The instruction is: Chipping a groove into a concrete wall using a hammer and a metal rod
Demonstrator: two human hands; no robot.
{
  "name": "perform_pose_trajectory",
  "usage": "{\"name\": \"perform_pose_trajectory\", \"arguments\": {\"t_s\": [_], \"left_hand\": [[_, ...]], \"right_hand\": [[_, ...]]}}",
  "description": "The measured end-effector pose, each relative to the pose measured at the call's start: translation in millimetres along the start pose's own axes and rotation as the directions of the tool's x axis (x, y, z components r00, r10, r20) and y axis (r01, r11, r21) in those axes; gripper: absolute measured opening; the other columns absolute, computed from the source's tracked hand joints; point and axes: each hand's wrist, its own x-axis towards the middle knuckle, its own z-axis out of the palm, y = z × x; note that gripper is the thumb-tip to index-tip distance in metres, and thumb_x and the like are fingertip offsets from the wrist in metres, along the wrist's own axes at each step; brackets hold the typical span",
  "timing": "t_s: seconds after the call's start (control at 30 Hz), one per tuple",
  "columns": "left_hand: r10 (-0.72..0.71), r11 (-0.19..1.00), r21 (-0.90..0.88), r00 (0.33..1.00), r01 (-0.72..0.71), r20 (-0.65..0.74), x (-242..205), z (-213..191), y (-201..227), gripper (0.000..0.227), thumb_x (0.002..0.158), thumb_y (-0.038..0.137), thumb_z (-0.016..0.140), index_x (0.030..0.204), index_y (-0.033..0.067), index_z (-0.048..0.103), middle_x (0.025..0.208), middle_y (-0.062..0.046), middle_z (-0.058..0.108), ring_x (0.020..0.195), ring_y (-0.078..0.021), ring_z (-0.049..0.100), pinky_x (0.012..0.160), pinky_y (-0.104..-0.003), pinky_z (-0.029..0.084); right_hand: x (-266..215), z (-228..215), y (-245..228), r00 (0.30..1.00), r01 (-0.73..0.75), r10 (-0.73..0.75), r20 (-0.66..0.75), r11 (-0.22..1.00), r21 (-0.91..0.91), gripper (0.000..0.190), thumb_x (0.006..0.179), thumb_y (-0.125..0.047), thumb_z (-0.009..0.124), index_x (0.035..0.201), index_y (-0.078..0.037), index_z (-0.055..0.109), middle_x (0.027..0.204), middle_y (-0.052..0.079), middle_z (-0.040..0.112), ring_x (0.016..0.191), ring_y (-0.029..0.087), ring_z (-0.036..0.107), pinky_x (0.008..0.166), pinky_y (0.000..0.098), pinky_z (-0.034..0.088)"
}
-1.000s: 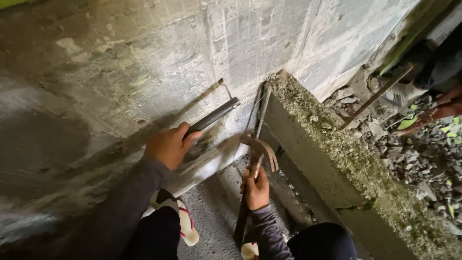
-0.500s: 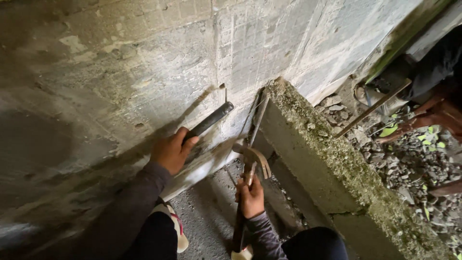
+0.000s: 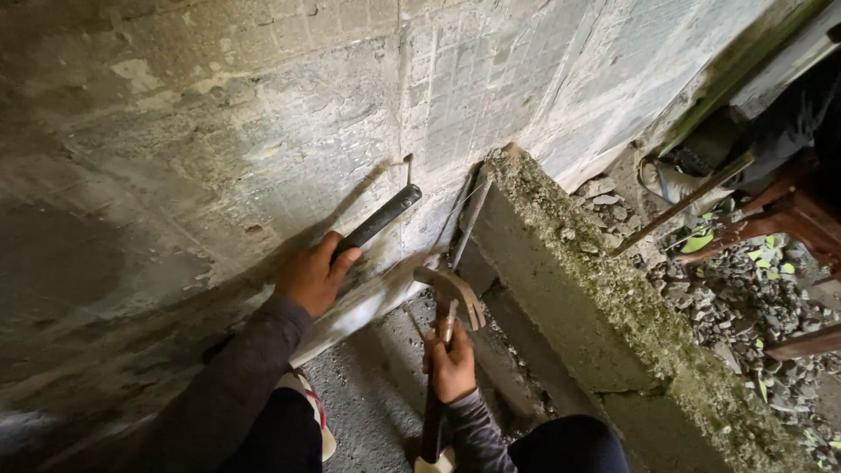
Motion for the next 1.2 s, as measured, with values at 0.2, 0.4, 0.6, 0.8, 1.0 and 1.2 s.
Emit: {"name": "perform_pose_trajectory", "arguments": {"t_s": [0.2, 0.4, 0.6, 0.8, 1.0, 1.2], "left_hand": [[-0.084, 0.996, 0.005, 0.995, 0.084, 0.057, 8.1, 9.1, -6.4, 0.052, 0.101, 0.062, 0.029, 0.119, 0.0184, 0.051, 0.066, 0.005, 0.057, 0.045, -0.0139, 0.047, 0.042, -0.031, 0.038], [-0.031, 0.999, 0.019, 0.999, 0.031, 0.016, 1.6, 3.5, 0.8, 0.048, 0.102, 0.060, 0.032, 0.118, 0.0186, 0.052, 0.075, -0.002, 0.070, 0.056, -0.0223, 0.064, 0.051, -0.039, 0.047], [-0.071, 0.997, 0.019, 0.996, 0.070, 0.054, 0.4, -0.4, 4.9, 0.054, 0.099, 0.063, 0.028, 0.120, 0.0195, 0.052, 0.078, -0.002, 0.070, 0.060, -0.0237, 0.066, 0.055, -0.040, 0.048], [-0.001, 0.989, 0.145, 1.000, 0.002, -0.012, -2.0, 1.5, 10.6, 0.032, 0.106, 0.048, 0.045, 0.113, 0.0170, 0.048, 0.069, -0.005, 0.068, 0.050, -0.0251, 0.060, 0.048, -0.042, 0.044], [0.111, 0.954, 0.296, 0.978, -0.055, -0.175, -10.8, 12.4, 16.7, 0.042, 0.103, 0.049, 0.054, 0.117, 0.0103, 0.049, 0.076, -0.012, 0.073, 0.056, -0.0349, 0.068, 0.050, -0.048, 0.050], [-0.074, 0.953, 0.294, 0.997, 0.072, -0.005, -10.6, -3.0, 38.3, 0.059, 0.104, 0.053, 0.043, 0.143, 0.0091, 0.042, 0.078, -0.010, 0.075, 0.054, -0.0261, 0.070, 0.046, -0.039, 0.053]], "right_hand": [[2.4, -0.5, 5.9, 0.995, -0.103, 0.103, 0.012, 0.994, -0.019, 0.023, 0.096, -0.011, 0.061, 0.115, 0.000, 0.057, 0.071, 0.006, 0.059, 0.050, 0.017, 0.055, 0.043, 0.0314, 0.053], [-1.5, 3.7, -2.5, 0.992, -0.128, 0.128, -0.016, 0.991, -0.028, 0.026, 0.095, -0.011, 0.063, 0.118, 0.002, 0.061, 0.067, 0.005, 0.056, 0.048, 0.016, 0.052, 0.043, 0.0304, 0.048], [0.1, 3.5, 1.4, 0.992, -0.123, 0.123, -0.015, 0.992, -0.013, 0.027, 0.094, -0.013, 0.063, 0.118, 0.001, 0.061, 0.067, 0.005, 0.058, 0.049, 0.017, 0.053, 0.044, 0.0310, 0.048], [0.0, 4.7, 0.3, 0.998, -0.066, 0.066, -0.001, 0.996, 0.055, 0.023, 0.095, -0.007, 0.061, 0.116, 0.001, 0.061, 0.067, 0.006, 0.057, 0.049, 0.016, 0.051, 0.044, 0.0294, 0.045], [-0.5, 17.6, -79.0, 0.941, 0.319, -0.338, -0.010, 0.897, -0.307, 0.027, 0.090, -0.002, 0.063, 0.117, 0.002, 0.061, 0.075, 0.005, 0.060, 0.055, 0.015, 0.057, 0.045, 0.0276, 0.052], [18.7, 62.2, -191.2, 0.332, 0.938, -0.940, 0.072, 0.321, -0.131, 0.049, 0.110, 0.000, 0.048, 0.156, -0.014, 0.037, 0.153, 0.032, 0.044, 0.142, 0.043, 0.055, 0.121, 0.0525, 0.053]]}}
